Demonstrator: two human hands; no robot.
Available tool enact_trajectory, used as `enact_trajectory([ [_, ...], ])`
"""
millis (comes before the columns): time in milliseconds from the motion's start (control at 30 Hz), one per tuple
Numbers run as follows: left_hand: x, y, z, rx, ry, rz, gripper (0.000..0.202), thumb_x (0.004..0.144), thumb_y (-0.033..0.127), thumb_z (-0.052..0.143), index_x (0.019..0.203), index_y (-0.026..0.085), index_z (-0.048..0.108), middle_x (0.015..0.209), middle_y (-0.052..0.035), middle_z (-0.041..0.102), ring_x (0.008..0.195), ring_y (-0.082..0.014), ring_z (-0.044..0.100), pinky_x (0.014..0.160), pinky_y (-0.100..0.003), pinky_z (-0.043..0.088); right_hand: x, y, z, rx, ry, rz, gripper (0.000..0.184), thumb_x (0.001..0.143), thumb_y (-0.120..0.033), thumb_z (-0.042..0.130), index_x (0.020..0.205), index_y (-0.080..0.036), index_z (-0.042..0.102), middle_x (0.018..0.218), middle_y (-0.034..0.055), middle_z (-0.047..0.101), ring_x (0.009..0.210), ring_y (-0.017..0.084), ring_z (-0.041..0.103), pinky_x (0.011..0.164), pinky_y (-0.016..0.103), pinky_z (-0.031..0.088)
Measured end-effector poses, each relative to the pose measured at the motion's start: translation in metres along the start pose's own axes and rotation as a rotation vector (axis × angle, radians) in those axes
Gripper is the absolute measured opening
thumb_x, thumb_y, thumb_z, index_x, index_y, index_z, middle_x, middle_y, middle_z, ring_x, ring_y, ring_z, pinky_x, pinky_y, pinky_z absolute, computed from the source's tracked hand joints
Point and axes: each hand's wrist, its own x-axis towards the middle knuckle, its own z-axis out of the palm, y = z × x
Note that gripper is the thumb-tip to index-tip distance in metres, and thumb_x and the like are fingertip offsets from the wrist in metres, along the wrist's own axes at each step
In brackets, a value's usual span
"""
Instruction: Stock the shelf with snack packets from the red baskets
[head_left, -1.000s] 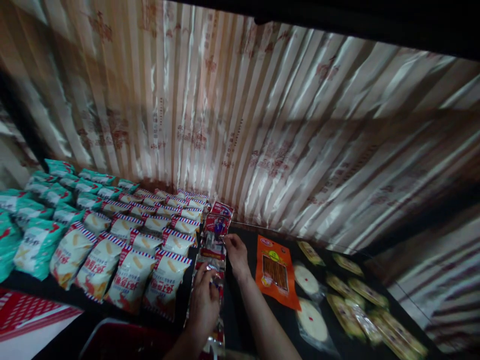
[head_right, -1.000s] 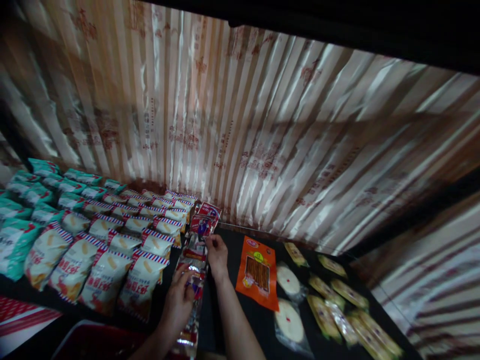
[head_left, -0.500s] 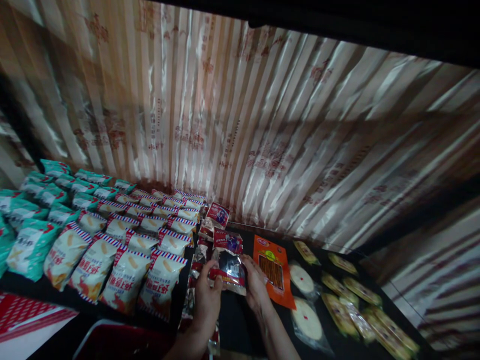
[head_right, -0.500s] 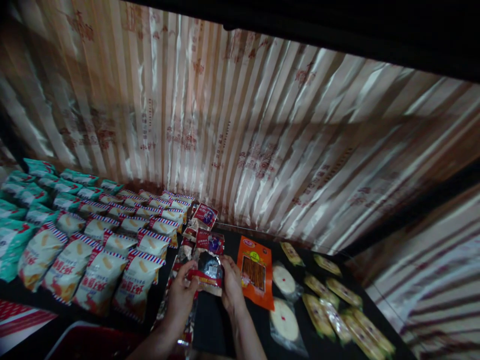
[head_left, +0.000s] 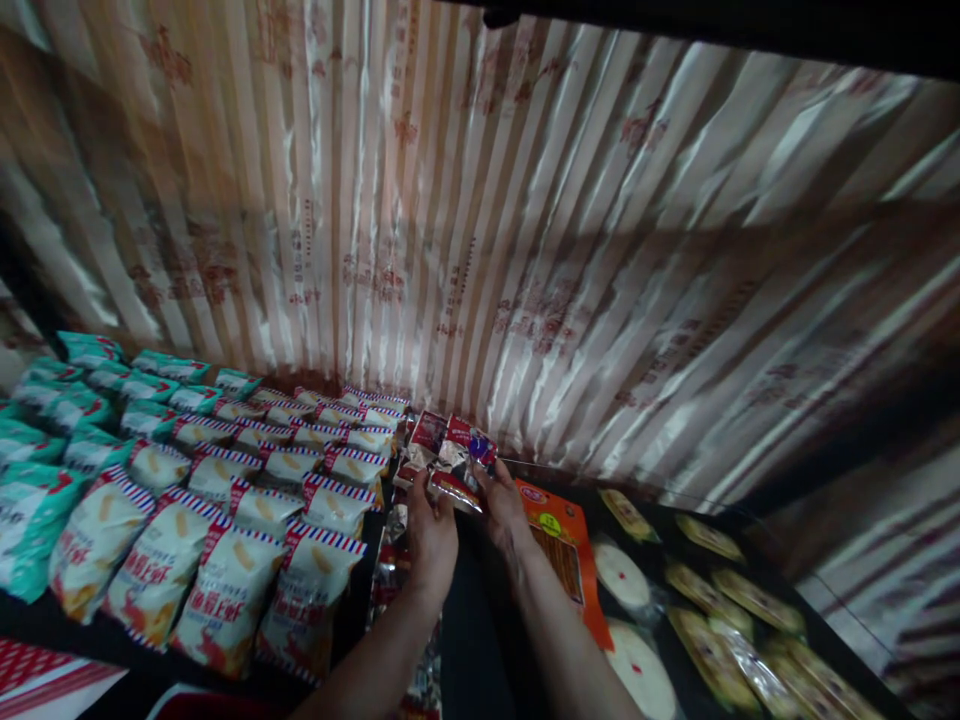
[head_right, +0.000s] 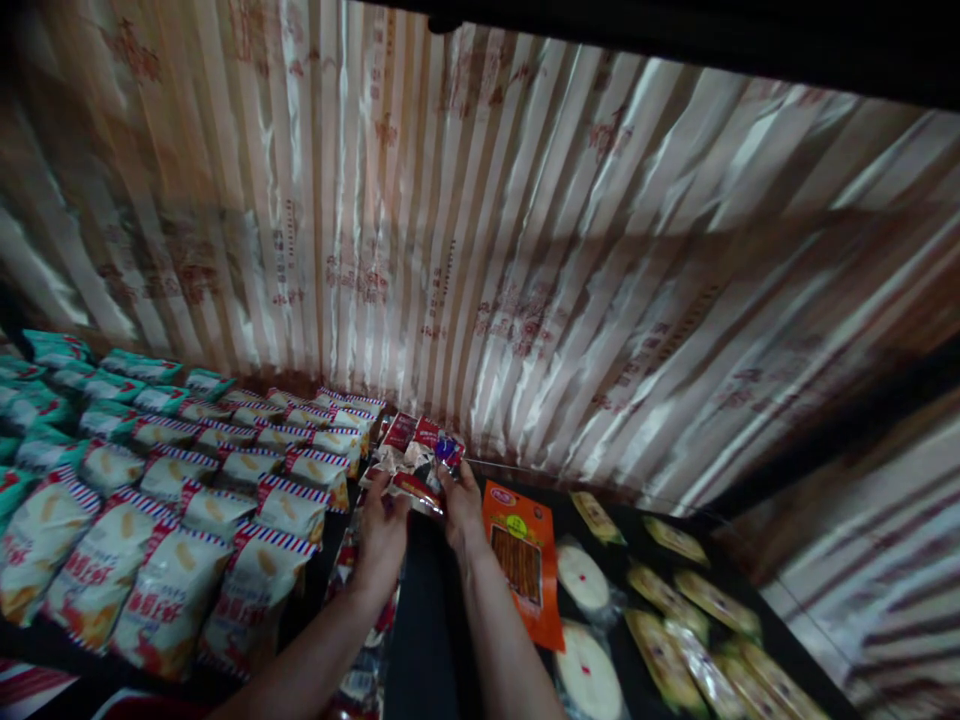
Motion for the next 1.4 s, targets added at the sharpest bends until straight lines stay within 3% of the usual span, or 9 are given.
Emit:
enact_trajectory([
  [200, 0.008, -0.015, -0.001, 0.373, 0.017, 0.197, 0.048, 0.071, 0.001, 0.038, 0.115, 0.010, 0.055, 0.129, -0.0148, 0.052, 0.130, -0.0250, 0.037, 0.108, -0.044, 0.031, 0.044, 0.006, 0.013, -0.021, 0.169, -0.033, 0.033, 0.056, -0.029, 0.068, 0.087, -0.023, 0.059, 0.060, -0.0063, 0.065, 0.055, 0.015, 0.062, 0.052, 0.025, 0.048],
  [400, 0.006, -0.020, -0.015, 0.678, -0.125, 0.386, 0.050, 0.067, 0.001, 0.042, 0.114, 0.009, 0.058, 0.138, -0.0147, 0.043, 0.137, -0.0286, 0.019, 0.112, -0.052, 0.015, 0.063, 0.018, 0.025, -0.067, 0.145, -0.094, 0.031, 0.057, -0.029, 0.065, 0.087, -0.022, 0.059, 0.064, -0.0053, 0.066, 0.056, 0.014, 0.061, 0.057, 0.026, 0.050],
  [533, 0.006, -0.025, -0.017, 0.784, -0.181, 0.410, 0.053, 0.068, 0.006, 0.045, 0.119, 0.009, 0.056, 0.135, -0.0160, 0.046, 0.136, -0.0318, 0.020, 0.111, -0.055, 0.014, 0.070, 0.029, 0.033, -0.157, 0.096, -0.100, 0.032, 0.058, -0.030, 0.063, 0.088, -0.021, 0.059, 0.065, -0.0036, 0.066, 0.056, 0.015, 0.061, 0.055, 0.027, 0.050],
  [700, 0.005, -0.030, -0.018, 0.797, -0.187, 0.409, 0.055, 0.069, 0.010, 0.047, 0.124, 0.006, 0.052, 0.131, -0.0181, 0.051, 0.132, -0.0331, 0.030, 0.111, -0.055, 0.010, 0.080, 0.039, 0.037, -0.345, 0.052, -0.145, 0.036, 0.063, -0.029, 0.060, 0.097, -0.018, 0.060, 0.074, 0.0001, 0.069, 0.066, 0.017, 0.063, 0.063, 0.029, 0.051],
  [867, 0.006, -0.029, -0.018, 0.808, -0.182, 0.416, 0.048, 0.073, 0.017, 0.048, 0.121, 0.010, 0.054, 0.124, -0.0138, 0.057, 0.122, -0.0294, 0.043, 0.112, -0.053, 0.010, 0.088, 0.044, 0.038, -0.577, 0.084, -0.207, 0.037, 0.068, -0.026, 0.058, 0.105, -0.018, 0.060, 0.085, 0.0030, 0.070, 0.077, 0.019, 0.063, 0.073, 0.030, 0.049],
  [1100, 0.005, -0.033, -0.017, 0.819, -0.173, 0.403, 0.040, 0.075, 0.021, 0.050, 0.113, 0.012, 0.060, 0.124, -0.0102, 0.057, 0.122, -0.0269, 0.043, 0.113, -0.049, 0.009, 0.082, 0.036, 0.047, -0.942, 0.103, -0.342, 0.051, 0.075, -0.021, 0.056, 0.126, -0.018, 0.049, 0.101, 0.0069, 0.068, 0.090, 0.020, 0.063, 0.080, 0.028, 0.046],
  [1400, 0.005, -0.035, -0.017, 0.801, -0.190, 0.389, 0.042, 0.075, 0.021, 0.050, 0.114, 0.012, 0.060, 0.124, -0.0105, 0.058, 0.123, -0.0277, 0.042, 0.113, -0.050, 0.013, 0.086, 0.038, 0.047, -1.228, 0.057, -0.450, 0.030, 0.080, -0.024, 0.051, 0.107, -0.022, 0.065, 0.108, 0.0050, 0.067, 0.098, 0.018, 0.060, 0.089, 0.029, 0.042],
])
